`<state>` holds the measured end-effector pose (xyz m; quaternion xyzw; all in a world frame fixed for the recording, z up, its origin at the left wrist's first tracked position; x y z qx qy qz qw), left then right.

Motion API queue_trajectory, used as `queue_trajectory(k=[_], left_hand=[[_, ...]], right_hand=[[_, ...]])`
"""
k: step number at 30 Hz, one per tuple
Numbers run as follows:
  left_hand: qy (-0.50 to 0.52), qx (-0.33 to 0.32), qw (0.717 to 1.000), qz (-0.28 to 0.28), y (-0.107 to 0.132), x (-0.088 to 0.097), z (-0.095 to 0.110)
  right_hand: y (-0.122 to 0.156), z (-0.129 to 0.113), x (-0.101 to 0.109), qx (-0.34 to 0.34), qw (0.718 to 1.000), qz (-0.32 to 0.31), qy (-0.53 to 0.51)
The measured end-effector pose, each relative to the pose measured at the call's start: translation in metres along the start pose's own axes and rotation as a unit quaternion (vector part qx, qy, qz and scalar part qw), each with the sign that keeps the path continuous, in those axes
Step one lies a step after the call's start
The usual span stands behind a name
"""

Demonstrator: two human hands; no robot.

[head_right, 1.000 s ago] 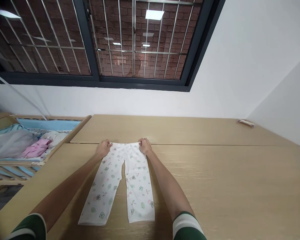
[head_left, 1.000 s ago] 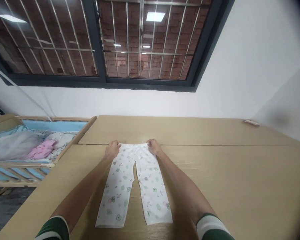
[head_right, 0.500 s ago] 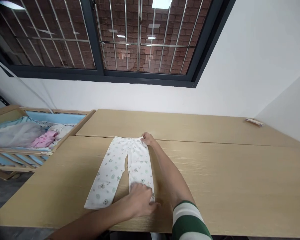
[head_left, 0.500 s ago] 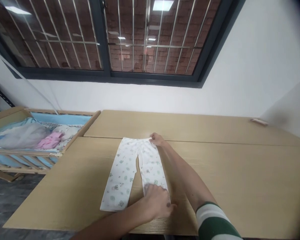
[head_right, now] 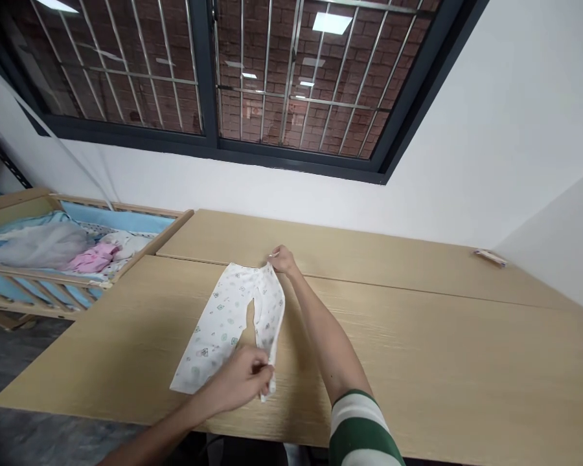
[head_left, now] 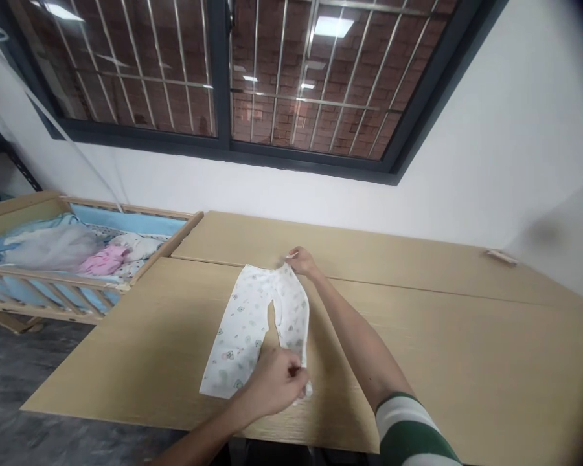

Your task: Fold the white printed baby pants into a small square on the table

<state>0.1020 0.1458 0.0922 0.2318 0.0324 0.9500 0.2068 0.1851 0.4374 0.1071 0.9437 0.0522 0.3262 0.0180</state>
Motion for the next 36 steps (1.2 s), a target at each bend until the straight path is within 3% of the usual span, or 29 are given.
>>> queue_trajectory(k=[2,5,9,12,17,19,21,24,25,27,29,31,33,36], left_hand=[[0.079,0.009,0.996,0.030,0.021,0.024,-0.014],[0.092,0.050,0.990,0.091,0.051,0.055,-0.050],[0.077,0.137,0.976,0.150,0.078,0.073,-0.109],[0.046,0.162,0.968,0.185,0.088,0.080,-0.138],[-0.109,0.180,0.951,0.226,0.099,0.100,-0.144],[-0.201,0.204,0.926,0.245,0.108,0.108,-0.138],[-0.306,0.180,0.888,0.292,0.119,0.112,-0.122],[-0.425,0.022,0.833,0.352,0.130,0.094,-0.085],[-0.453,-0.039,0.816,0.357,0.132,0.082,-0.076],[-0.501,-0.127,0.781,0.351,0.137,0.057,-0.067],[-0.540,-0.163,0.748,0.350,0.140,0.037,-0.068],[-0.567,-0.169,0.722,0.360,0.143,0.025,-0.075],[-0.583,-0.175,0.701,0.372,0.147,0.017,-0.080],[-0.589,-0.181,0.690,0.379,0.148,0.014,-0.084]], right_hand=[[0.000,-0.016,-0.013,0.004,1.000,-0.005,-0.003],[-0.003,-0.037,-0.043,0.012,1.000,-0.006,0.000],[-0.007,-0.054,-0.091,0.014,1.000,0.001,0.015],[-0.006,-0.061,-0.123,0.008,0.999,0.006,0.038],[0.002,-0.068,-0.149,0.008,0.997,0.006,0.071],[0.008,-0.073,-0.150,0.019,0.997,0.002,0.079],[0.019,-0.080,-0.148,0.038,0.996,-0.005,0.081],[0.057,-0.099,-0.151,0.140,0.985,-0.059,0.079],[0.079,-0.108,-0.154,0.202,0.971,-0.099,0.078],[0.139,-0.121,-0.165,0.342,0.913,-0.206,0.080],[0.204,-0.119,-0.172,0.428,0.845,-0.307,0.089],[0.256,-0.105,-0.177,0.465,0.795,-0.378,0.098],[0.288,-0.087,-0.179,0.471,0.770,-0.418,0.101],[0.293,-0.065,-0.183,0.471,0.762,-0.429,0.115]])
Point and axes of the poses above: each hand's wrist, its own y-axis away from the middle knuckle, its own x-axis out of the back of the hand, z = x × y, the point moved 8 cm from there along -y, towards the middle knuckle, and after that the axes turned 5 degrees about -y, right-handed, at the moved point
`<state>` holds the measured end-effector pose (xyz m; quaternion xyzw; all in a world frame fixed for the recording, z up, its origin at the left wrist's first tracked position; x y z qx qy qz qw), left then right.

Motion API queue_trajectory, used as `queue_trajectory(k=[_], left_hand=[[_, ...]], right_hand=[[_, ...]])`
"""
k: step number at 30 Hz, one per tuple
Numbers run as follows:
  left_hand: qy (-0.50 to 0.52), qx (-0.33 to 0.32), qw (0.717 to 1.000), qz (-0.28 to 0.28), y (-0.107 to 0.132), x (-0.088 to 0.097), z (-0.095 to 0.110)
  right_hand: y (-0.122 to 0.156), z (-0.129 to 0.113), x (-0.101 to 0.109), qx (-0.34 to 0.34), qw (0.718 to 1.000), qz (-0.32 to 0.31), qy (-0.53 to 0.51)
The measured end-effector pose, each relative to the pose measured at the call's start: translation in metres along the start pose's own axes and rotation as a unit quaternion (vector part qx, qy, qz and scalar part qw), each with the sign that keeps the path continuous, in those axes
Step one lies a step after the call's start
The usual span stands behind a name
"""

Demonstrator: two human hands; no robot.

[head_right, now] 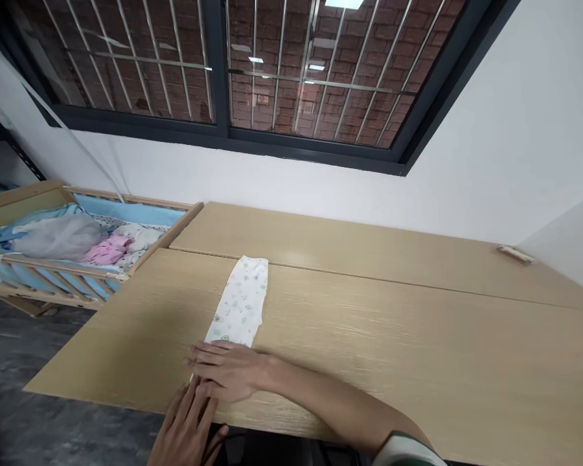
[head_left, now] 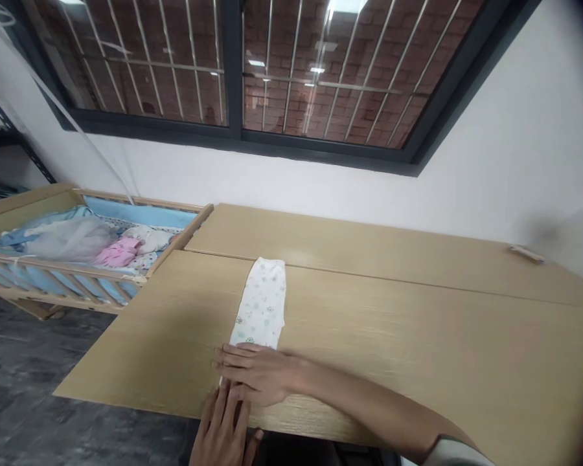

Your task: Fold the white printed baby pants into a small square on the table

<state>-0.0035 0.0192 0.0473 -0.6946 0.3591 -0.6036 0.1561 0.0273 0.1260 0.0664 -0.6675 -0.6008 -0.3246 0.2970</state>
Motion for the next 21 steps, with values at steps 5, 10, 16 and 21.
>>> queue_trajectory(k=[5,10,16,21], left_hand=[[-0.010,-0.003,1.000,-0.028,-0.002,-0.005,-0.005],[-0.027,-0.031,0.999,-0.028,0.002,-0.011,-0.005],[-0.030,-0.036,0.999,-0.025,0.003,-0.010,-0.005],[-0.008,-0.027,0.999,-0.031,-0.007,-0.007,-0.007]], right_hand=[[-0.005,0.075,0.031,-0.088,0.994,0.027,0.062],[-0.017,0.168,0.085,-0.187,0.969,0.085,0.138],[-0.019,0.236,0.132,-0.232,0.945,0.134,0.187],[-0.018,0.241,0.147,-0.244,0.936,0.156,0.198]])
Point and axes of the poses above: each hand's wrist, its own y-axis away from the middle knuckle, its own x-axis out of the back of the hand, z = x × y, the point moved 8 cm from there along -y, towards the middle knuckle, and after that the axes turned 5 degrees about -y, right-handed, at the moved point
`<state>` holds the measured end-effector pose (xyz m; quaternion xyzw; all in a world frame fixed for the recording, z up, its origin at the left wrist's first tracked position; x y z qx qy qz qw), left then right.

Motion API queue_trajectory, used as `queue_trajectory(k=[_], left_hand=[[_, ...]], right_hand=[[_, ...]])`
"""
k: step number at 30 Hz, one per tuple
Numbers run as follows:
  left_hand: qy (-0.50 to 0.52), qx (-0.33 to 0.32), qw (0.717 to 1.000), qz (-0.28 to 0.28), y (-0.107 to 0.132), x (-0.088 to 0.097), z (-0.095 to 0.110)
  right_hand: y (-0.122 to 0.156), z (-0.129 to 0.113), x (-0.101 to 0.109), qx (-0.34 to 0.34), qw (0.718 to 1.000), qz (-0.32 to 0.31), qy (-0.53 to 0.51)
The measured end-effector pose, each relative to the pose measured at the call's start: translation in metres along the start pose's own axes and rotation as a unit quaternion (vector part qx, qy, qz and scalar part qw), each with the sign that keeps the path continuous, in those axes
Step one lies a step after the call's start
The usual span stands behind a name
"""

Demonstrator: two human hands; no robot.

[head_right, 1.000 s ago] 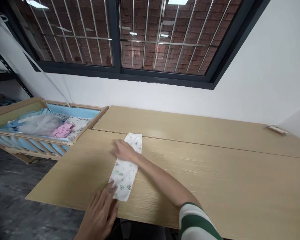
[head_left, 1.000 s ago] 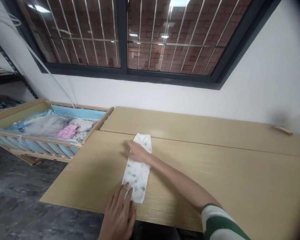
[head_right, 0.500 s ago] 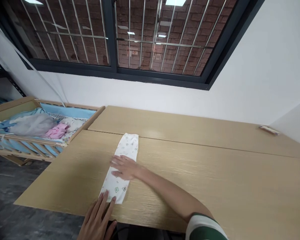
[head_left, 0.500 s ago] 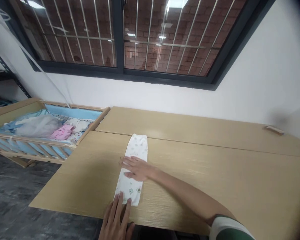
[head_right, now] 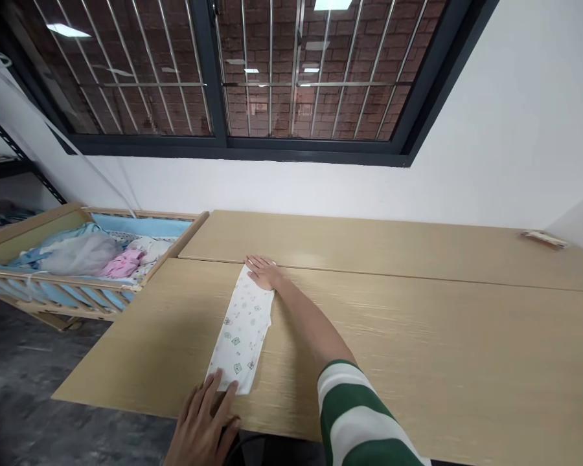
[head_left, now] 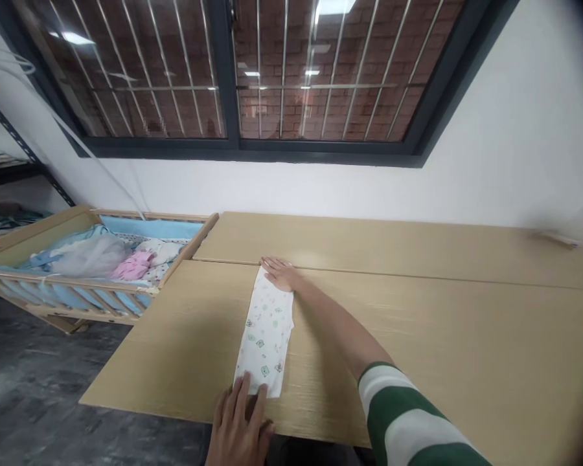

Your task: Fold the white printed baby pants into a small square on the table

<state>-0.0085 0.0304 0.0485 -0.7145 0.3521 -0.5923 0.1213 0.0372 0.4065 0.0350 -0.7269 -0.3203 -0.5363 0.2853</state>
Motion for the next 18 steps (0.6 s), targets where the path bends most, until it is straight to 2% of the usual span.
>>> queue_trajectory(k=[2,4,6,8,11,13,15,18], left_hand=[[0.024,0.012,0.999,-0.018,-0.005,-0.001,-0.005],[0.058,0.033,0.997,-0.039,-0.010,-0.004,-0.013],[0.095,0.044,0.993,-0.053,-0.013,-0.006,-0.021],[0.123,0.038,0.990,-0.056,-0.014,-0.007,-0.026],[0.147,0.010,0.988,-0.051,-0.011,-0.006,-0.026],[0.150,-0.009,0.988,-0.046,-0.007,-0.004,-0.023],[0.153,-0.015,0.987,-0.040,-0.003,-0.001,-0.020],[0.188,-0.028,0.981,-0.030,0.000,0.007,-0.014]], right_hand=[[0.005,-0.012,0.009,-0.003,0.999,0.033,0.005],[0.020,-0.034,0.020,-0.002,0.997,0.083,0.003],[0.046,-0.061,0.030,-0.004,0.992,0.128,-0.019],[0.082,-0.089,0.035,-0.018,0.988,0.140,-0.070],[0.145,-0.143,0.026,0.062,0.982,0.042,-0.173],[0.188,-0.173,0.022,0.100,0.975,-0.012,-0.200],[0.223,-0.192,0.019,0.111,0.976,-0.031,-0.184],[0.260,-0.205,0.011,0.085,0.987,-0.017,-0.133]])
Point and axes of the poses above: each hand's wrist, its own y-axis away from the middle knuckle, its own x-axis out of the back of the hand, z = x × y, the point moved 8 cm from there along -y, towards the middle knuckle, and after that the axes turned 5 degrees about -y, right-handed, at the moved point
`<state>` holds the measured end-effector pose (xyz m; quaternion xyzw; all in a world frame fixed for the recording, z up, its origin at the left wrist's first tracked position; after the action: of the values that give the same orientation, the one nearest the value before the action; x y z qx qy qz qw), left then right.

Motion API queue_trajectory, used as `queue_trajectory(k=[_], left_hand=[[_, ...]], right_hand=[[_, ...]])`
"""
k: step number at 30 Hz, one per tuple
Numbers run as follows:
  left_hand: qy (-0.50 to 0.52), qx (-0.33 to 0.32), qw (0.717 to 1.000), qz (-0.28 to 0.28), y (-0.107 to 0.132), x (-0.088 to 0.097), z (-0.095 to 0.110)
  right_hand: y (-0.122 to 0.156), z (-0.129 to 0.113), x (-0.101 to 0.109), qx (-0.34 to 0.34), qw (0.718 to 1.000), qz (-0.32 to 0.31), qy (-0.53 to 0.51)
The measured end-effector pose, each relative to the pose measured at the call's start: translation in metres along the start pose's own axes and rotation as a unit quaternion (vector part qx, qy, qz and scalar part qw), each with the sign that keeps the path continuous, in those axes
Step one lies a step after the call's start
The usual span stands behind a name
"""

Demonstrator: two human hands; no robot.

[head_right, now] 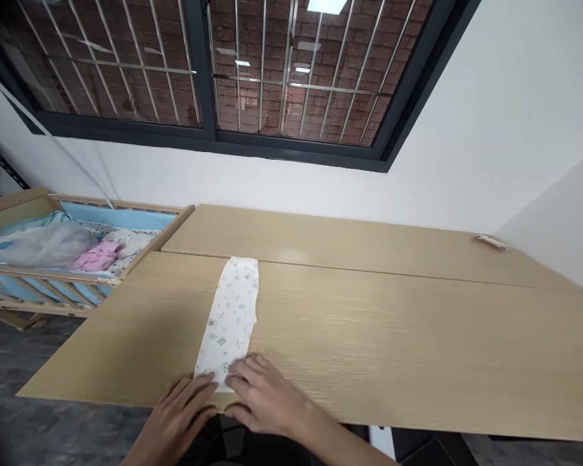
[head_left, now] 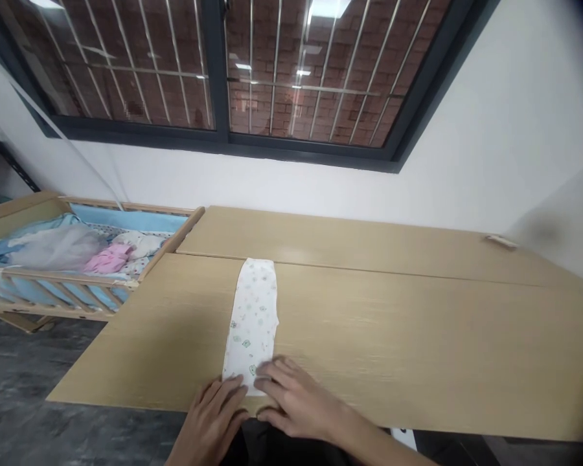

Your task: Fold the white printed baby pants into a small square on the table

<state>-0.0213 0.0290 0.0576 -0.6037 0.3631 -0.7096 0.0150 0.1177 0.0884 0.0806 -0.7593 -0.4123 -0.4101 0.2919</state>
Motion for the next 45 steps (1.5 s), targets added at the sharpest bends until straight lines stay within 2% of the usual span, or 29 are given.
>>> queue_trajectory(k=[5,8,10,12,16,18,20,22,24,28,30,32,35,37,40,42,45], left_hand=[[0.072,-0.053,0.996,0.017,0.003,0.017,0.015],[0.134,-0.069,0.989,0.003,0.000,0.027,0.015],[0.195,-0.060,0.979,-0.019,-0.008,0.033,0.009],[0.247,-0.033,0.968,-0.018,-0.023,0.042,-0.002],[0.255,0.032,0.963,0.075,-0.068,0.062,-0.035],[0.243,0.054,0.962,0.115,-0.095,0.063,-0.055],[0.232,0.084,0.963,0.113,-0.126,0.052,-0.079],[0.212,0.132,0.967,0.056,-0.155,0.026,-0.104],[0.187,0.183,0.965,-0.015,-0.179,-0.005,-0.127],[0.164,0.219,0.960,-0.068,-0.208,-0.055,-0.151],[0.154,0.223,0.959,-0.085,-0.213,-0.075,-0.154],[0.141,0.227,0.959,-0.093,-0.214,-0.086,-0.155],[0.107,0.236,0.963,-0.074,-0.207,-0.083,-0.150],[0.086,0.237,0.966,-0.055,-0.193,-0.070,-0.135],[0.058,0.209,0.975,-0.042,-0.156,-0.051,-0.090],[-0.008,0.160,0.987,-0.021,-0.125,-0.039,-0.051],[-0.078,0.137,0.987,-0.022,-0.083,-0.040,-0.009]], right_hand=[[0.029,-0.013,-0.020,-0.017,0.999,0.032,0.030],[0.033,-0.020,-0.009,-0.026,0.998,0.052,0.000],[0.031,-0.021,0.008,-0.046,0.996,0.053,-0.049],[0.025,-0.018,0.031,-0.073,0.990,0.058,-0.105],[-0.003,-0.003,0.085,-0.081,0.977,0.094,-0.173],[-0.024,0.014,0.109,-0.072,0.975,0.118,-0.174],[-0.048,0.042,0.128,-0.074,0.972,0.154,-0.162],[-0.072,0.078,0.139,-0.086,0.965,0.192,-0.157],[-0.094,0.119,0.139,-0.113,0.953,0.225,-0.167],[-0.124,0.190,0.113,-0.209,0.937,0.222,-0.169],[-0.131,0.211,0.097,-0.243,0.936,0.205,-0.154],[-0.133,0.220,0.088,-0.258,0.936,0.193,-0.138],[-0.129,0.214,0.089,-0.265,0.937,0.196,-0.112],[-0.124,0.194,0.098,-0.236,0.948,0.204,-0.067],[-0.121,0.137,0.100,-0.112,0.980,0.162,0.005],[-0.117,0.095,0.086,-0.015,0.996,0.091,0.015],[-0.109,0.046,0.053,0.103,0.995,-0.014,-0.014]])
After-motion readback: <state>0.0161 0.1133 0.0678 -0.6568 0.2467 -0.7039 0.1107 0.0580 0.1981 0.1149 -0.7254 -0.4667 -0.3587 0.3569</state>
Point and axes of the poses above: each hand's wrist, its own y-axis away from the middle knuckle, its own x-axis out of the back of the hand, z = x × y, the point moved 8 cm from there along -y, towards the middle knuckle, and after that the axes turned 5 degrees about -y, right-handed, at the moved point
